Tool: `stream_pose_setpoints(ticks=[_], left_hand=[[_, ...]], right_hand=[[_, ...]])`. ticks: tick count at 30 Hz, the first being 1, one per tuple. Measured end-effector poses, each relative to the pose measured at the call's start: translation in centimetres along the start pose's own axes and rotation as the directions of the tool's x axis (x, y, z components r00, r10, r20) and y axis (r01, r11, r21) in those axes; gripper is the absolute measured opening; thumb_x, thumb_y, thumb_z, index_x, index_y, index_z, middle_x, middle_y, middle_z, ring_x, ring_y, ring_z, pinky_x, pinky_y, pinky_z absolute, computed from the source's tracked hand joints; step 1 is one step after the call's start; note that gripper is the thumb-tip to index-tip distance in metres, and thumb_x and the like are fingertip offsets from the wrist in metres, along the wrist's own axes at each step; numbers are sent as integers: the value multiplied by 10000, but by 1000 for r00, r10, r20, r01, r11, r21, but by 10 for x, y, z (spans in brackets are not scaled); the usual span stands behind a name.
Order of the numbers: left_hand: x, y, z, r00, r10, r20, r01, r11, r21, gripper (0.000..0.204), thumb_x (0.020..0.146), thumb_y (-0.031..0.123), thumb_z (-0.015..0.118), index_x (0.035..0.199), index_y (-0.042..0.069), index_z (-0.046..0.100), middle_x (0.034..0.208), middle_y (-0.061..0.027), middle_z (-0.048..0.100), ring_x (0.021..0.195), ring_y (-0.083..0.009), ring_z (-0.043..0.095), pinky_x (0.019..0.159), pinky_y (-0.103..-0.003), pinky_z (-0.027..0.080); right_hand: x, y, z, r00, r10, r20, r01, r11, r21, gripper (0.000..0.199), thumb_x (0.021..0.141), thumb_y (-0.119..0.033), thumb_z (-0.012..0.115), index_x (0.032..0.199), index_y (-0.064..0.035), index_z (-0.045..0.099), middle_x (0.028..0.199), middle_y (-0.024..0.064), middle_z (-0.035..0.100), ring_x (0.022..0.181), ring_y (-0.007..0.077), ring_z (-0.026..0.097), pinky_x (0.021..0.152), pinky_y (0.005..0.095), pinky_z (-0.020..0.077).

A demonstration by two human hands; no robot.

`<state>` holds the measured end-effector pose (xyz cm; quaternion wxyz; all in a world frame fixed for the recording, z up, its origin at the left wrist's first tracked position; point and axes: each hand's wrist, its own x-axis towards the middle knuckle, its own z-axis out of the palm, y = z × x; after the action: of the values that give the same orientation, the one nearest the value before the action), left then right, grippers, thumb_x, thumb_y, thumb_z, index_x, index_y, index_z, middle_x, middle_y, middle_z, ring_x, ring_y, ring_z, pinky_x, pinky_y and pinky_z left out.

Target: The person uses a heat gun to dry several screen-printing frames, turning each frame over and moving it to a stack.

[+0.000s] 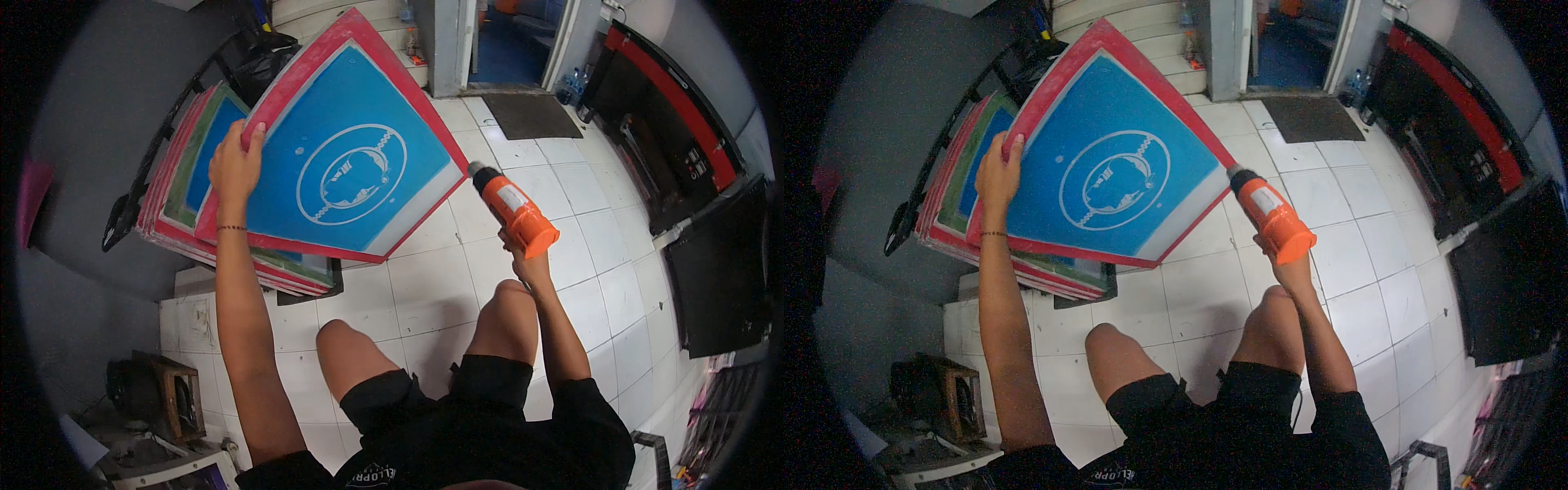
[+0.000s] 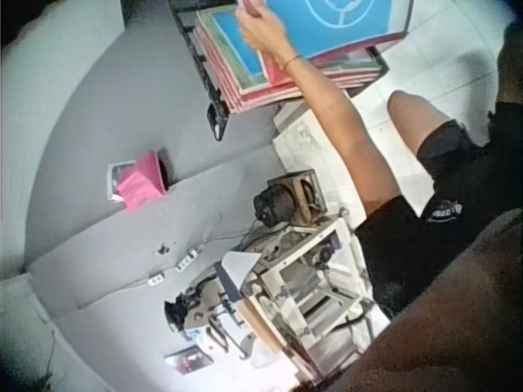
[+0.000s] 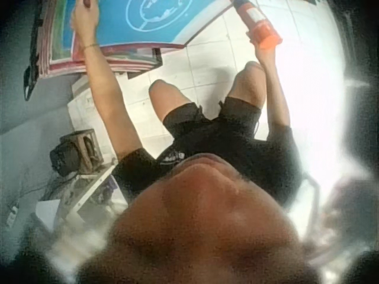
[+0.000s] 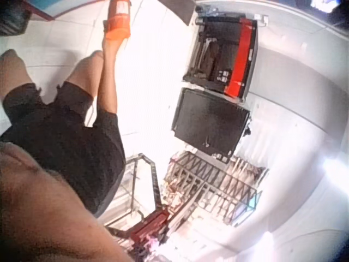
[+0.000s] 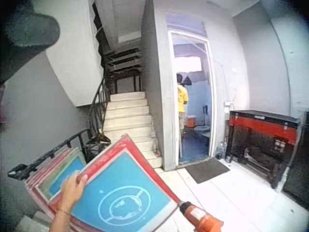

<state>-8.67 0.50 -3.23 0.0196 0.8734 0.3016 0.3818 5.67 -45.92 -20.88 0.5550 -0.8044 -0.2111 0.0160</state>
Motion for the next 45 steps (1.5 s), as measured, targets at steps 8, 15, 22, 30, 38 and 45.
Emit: stream_pose_setpoints(ticks=[8,15,22,30,38,45], left_hand=[[-4,10,5,999,41,-31,-42,998,-50,573,938,551,504,1241,75,603,1157,-176,662,1044,-369,627,874,-459,486],[-5,3,3,998,40,-49,-39,999,19,576,941,550,501,1254,76,594,1173,-176,658,1062,-369,624,884,-461,483],[-4,2,9,999,20,-29,-19,1000,19,587,939,568,485,1241,76,592,1155,-181,663,1046,-383,628,872,-472,487],[1,5,-1,994,-7,105,13,999,-50,593,945,573,468,1236,68,578,1137,-207,659,1042,-395,625,858,-474,481],[12,-10,7,994,40,100,-33,997,-75,601,939,586,469,1245,78,572,1118,-225,658,1043,-402,619,861,-471,475],[9,-10,7,993,70,97,-58,991,-121,603,937,594,472,1234,78,569,1028,-214,669,972,-390,636,820,-462,477]], right_hand=[[11,27,-17,749,-603,-274,346,709,-615,261,845,-45,639,1104,-60,667,966,113,681,870,299,650,745,418,501],[-63,-43,8,960,204,-190,-97,883,459,262,925,-214,634,1117,-57,550,901,45,604,640,127,564,556,294,470],[-95,-93,40,851,522,-56,-487,825,287,252,899,-234,687,1014,-44,567,726,28,590,610,115,573,532,283,464],[-89,-91,43,839,541,-63,-525,834,171,306,908,-294,680,1012,-28,570,696,41,591,616,135,594,551,309,471],[-96,-88,42,856,512,-69,-505,858,89,315,957,-376,556,1017,-80,649,735,28,646,713,144,642,690,310,490],[-97,-91,35,864,498,-78,-472,853,221,272,921,-293,643,1017,-41,609,743,33,622,649,143,623,591,296,484]])
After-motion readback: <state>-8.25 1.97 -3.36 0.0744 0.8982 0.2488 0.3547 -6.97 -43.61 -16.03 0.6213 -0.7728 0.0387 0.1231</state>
